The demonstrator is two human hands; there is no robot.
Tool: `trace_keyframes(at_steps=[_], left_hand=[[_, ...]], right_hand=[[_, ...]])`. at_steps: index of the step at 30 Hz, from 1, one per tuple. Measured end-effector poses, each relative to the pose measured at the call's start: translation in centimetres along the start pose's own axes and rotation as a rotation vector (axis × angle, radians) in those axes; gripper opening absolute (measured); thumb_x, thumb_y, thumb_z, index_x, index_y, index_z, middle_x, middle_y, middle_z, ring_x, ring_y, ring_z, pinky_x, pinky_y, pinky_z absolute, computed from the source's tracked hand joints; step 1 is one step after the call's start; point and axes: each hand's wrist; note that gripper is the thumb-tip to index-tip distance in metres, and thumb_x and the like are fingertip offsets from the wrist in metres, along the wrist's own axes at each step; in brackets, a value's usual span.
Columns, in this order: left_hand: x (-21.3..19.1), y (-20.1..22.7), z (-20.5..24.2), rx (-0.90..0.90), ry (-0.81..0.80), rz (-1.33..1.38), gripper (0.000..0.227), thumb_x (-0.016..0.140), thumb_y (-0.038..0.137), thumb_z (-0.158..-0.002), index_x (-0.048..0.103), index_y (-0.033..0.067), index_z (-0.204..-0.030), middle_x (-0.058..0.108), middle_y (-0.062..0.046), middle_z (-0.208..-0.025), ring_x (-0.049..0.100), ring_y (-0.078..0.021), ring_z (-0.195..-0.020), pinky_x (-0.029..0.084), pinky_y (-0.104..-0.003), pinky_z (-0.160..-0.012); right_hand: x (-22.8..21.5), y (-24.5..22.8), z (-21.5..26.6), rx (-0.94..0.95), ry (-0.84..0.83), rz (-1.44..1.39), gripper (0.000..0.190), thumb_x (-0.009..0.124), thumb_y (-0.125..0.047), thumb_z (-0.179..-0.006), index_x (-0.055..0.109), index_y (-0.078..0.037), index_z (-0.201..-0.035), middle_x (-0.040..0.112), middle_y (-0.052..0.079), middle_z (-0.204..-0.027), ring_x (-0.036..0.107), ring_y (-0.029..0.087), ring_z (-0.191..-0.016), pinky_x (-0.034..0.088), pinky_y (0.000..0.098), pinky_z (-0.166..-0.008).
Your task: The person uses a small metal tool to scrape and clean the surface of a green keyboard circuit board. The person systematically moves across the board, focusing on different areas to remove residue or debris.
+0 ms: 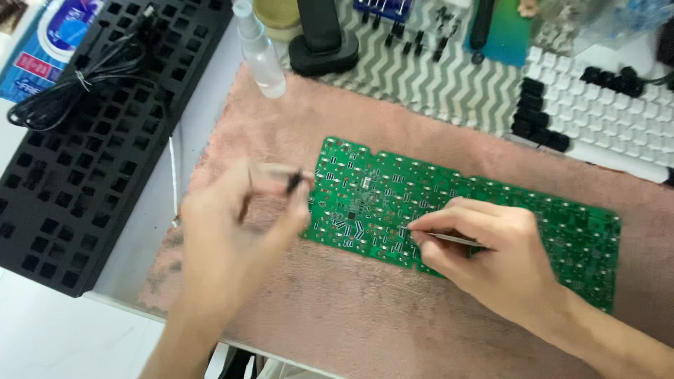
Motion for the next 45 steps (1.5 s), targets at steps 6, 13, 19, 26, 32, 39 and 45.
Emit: trace_keyframes(at_steps=[6,13,19,26,32,39,45], left_hand=[[-0.4,1.0,-3.1,0.043,-0.114,-0.055,0.035,0.072,0.008,-0.105,0.057,0.0143,-0.136,0.081,-0.002,-0.102,0.082,-0.0119,-0.092,0.065,-0.030,-0.097],[1.2,-1.3,-4.1,0.186,-0.230,-0.089,0.027,0.053,0.004,-0.113,0.078,0.0105,-0.105,0.061,-0.006,-0.098,0.057,-0.0177,-0.078,0.044,-0.036,-0.076],[1.8,-1.7,-4.0,0.047,-0.301,-0.183,0.029,0.054,0.002,-0.101,0.081,0.0092,-0.108,0.075,-0.003,-0.097,0.066,-0.0186,-0.078,0.053,-0.037,-0.074],[1.7,-1.8,-4.0,0.193,-0.353,-0.192,0.025,0.082,0.017,-0.108,0.080,0.0084,-0.131,0.053,-0.001,-0.078,0.054,-0.0178,-0.070,0.046,-0.036,-0.069],[1.7,-2.3,-4.0,0.233,-0.360,-0.196,0.038,0.090,0.019,-0.106,0.082,0.0055,-0.141,0.052,-0.002,-0.079,0.052,-0.0186,-0.069,0.045,-0.036,-0.068],[1.6,-2.3,-4.0,0.237,-0.370,-0.181,0.038,0.089,0.018,-0.109,0.081,0.0046,-0.143,0.051,-0.003,-0.081,0.052,-0.0187,-0.070,0.045,-0.036,-0.069],[1.6,-2.7,-4.0,0.229,-0.373,-0.193,0.039,0.092,0.020,-0.107,0.082,0.0064,-0.142,0.055,-0.002,-0.081,0.055,-0.0195,-0.070,0.047,-0.037,-0.071]], right_hand=[[-1.1,0.2,0.8,-0.038,-0.007,0.038,0.015,0.077,0.001,-0.090,0.085,-0.009,-0.097,0.081,-0.002,-0.081,0.068,0.007,-0.063,0.056,0.0211,-0.058],[-0.6,1.0,1.2,-0.114,0.006,0.054,0.008,0.082,-0.003,-0.093,0.085,-0.010,-0.097,0.078,-0.003,-0.080,0.066,0.010,-0.065,0.055,0.0252,-0.063],[-0.8,0.6,1.3,-0.137,-0.044,0.063,0.006,0.083,-0.007,-0.097,0.084,-0.008,-0.102,0.078,0.003,-0.086,0.067,0.015,-0.066,0.057,0.0270,-0.064],[-0.8,-0.1,1.8,-0.151,-0.062,0.172,0.010,0.081,-0.005,-0.100,0.080,-0.008,-0.110,0.073,0.003,-0.087,0.066,0.016,-0.069,0.058,0.0269,-0.069],[-0.8,-0.8,1.3,-0.179,-0.077,0.206,0.008,0.080,-0.003,-0.102,0.080,-0.003,-0.109,0.070,0.006,-0.086,0.063,0.020,-0.069,0.058,0.0316,-0.072],[-1.3,-1.1,1.1,-0.171,-0.148,0.261,0.009,0.080,-0.005,-0.104,0.078,-0.003,-0.112,0.067,0.006,-0.085,0.059,0.024,-0.068,0.056,0.0350,-0.073],[-2.0,-1.4,0.6,-0.162,-0.251,0.365,0.009,0.080,-0.010,-0.106,0.076,-0.005,-0.112,0.065,0.005,-0.086,0.060,0.027,-0.072,0.055,0.0392,-0.073]])
Point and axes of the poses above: each hand's wrist, its own z-axis away from the middle knuckle, its own x-axis out of the palm, y = z × x
